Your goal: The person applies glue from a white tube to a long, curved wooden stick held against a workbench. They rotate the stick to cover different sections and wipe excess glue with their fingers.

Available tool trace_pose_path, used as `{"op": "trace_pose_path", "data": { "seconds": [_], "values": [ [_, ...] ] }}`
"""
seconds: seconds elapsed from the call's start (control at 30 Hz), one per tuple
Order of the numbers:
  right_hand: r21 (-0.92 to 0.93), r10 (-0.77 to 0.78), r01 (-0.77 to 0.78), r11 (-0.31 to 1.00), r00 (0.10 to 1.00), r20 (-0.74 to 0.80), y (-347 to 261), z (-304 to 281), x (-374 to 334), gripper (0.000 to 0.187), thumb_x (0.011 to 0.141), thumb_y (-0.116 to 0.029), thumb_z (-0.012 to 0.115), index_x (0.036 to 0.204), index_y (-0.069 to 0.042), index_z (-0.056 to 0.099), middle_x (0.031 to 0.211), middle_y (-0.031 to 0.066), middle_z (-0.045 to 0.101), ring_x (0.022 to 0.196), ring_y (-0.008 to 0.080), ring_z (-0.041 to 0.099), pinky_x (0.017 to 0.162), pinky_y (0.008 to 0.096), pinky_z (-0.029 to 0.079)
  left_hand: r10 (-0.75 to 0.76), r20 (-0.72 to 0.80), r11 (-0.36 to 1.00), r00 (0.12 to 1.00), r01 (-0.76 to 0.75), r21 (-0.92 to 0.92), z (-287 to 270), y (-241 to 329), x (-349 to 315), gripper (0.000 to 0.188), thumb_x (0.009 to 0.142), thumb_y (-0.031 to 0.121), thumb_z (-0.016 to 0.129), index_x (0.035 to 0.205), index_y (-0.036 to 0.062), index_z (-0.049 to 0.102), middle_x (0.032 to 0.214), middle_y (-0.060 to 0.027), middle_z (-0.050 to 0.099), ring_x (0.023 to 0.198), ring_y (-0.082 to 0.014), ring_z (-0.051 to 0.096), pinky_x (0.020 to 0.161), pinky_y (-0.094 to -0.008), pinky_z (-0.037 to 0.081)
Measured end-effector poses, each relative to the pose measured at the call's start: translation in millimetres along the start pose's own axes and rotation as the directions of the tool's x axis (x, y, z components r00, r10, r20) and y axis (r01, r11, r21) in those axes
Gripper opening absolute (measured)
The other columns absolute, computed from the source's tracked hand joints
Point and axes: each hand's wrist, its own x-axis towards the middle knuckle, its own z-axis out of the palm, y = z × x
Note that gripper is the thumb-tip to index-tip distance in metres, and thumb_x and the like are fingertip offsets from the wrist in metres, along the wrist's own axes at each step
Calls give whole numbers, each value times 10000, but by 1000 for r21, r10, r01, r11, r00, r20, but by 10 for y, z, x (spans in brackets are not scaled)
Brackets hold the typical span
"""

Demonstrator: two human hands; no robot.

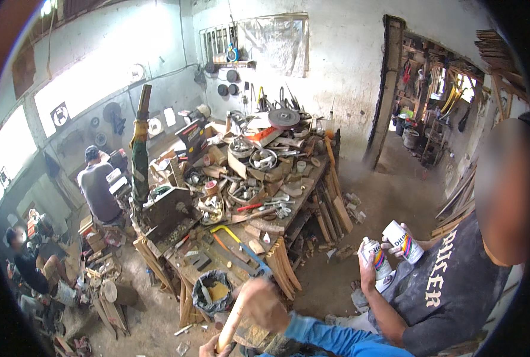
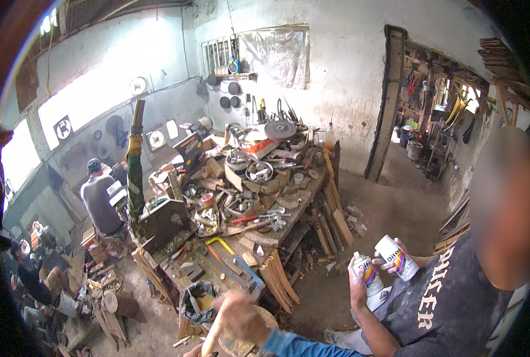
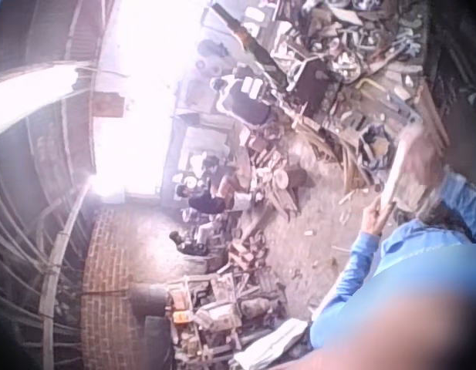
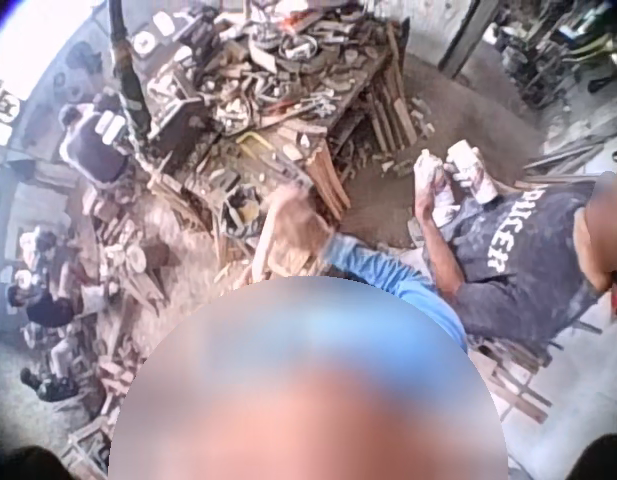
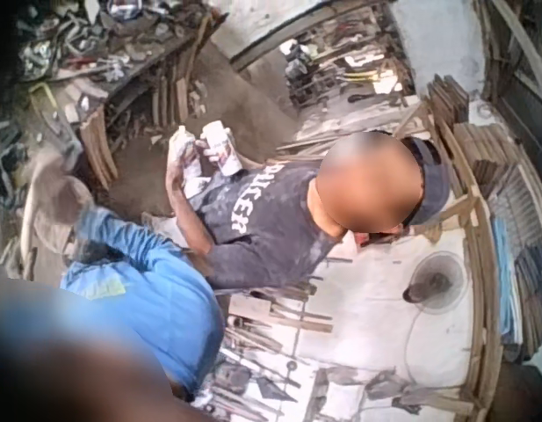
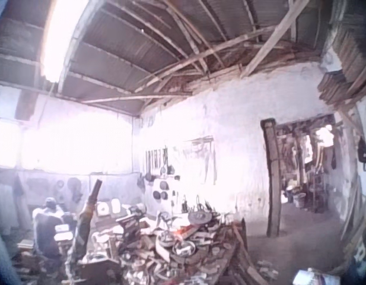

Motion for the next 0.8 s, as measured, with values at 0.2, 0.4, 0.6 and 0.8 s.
{"op": "trace_pose_path", "data": {
  "seconds": [0.2,0.4,0.6,0.8],
  "values": [
    [-86,-31,9,996,966,-258,301,-408,778,463,886,-65,592,1337,-6,508,1174,166,620,1115,332,588,991,447,469,55,96,948,994,-21,-317,143,-139,3,358,944,206,611,1250,20,608,774,52,541,624,-25,441,519,-197,326],
    [-49,-250,249,967,900,-358,364,-925,1119,258,888,-102,645,1125,-39,565,882,130,695,665,271,678,537,392,535,177,127,916,976,-116,-384,268,-55,92,444,956,342,575,1294,59,517,709,75,466,514,-30,374,446,-196,264],
    [252,-556,508,823,813,175,-14,-259,133,428,868,-312,637,1255,-134,594,1322,161,549,1293,258,506,1047,434,460,144,152,910,978,-70,-409,421,56,329,387,979,366,564,1263,107,517,643,75,450,470,-23,364,411,-186,254],
    [-320,-42,45,946,999,16,560,-264,-503,343,886,-207,599,1205,-82,626,1264,115,592,1261,273,521,1097,464,385,27,477,875,879,210,-437,589,143,129,434,919,171,575,1331,66,491,690,38,484,472,-57,395,422,-206,320]
  ]
}}
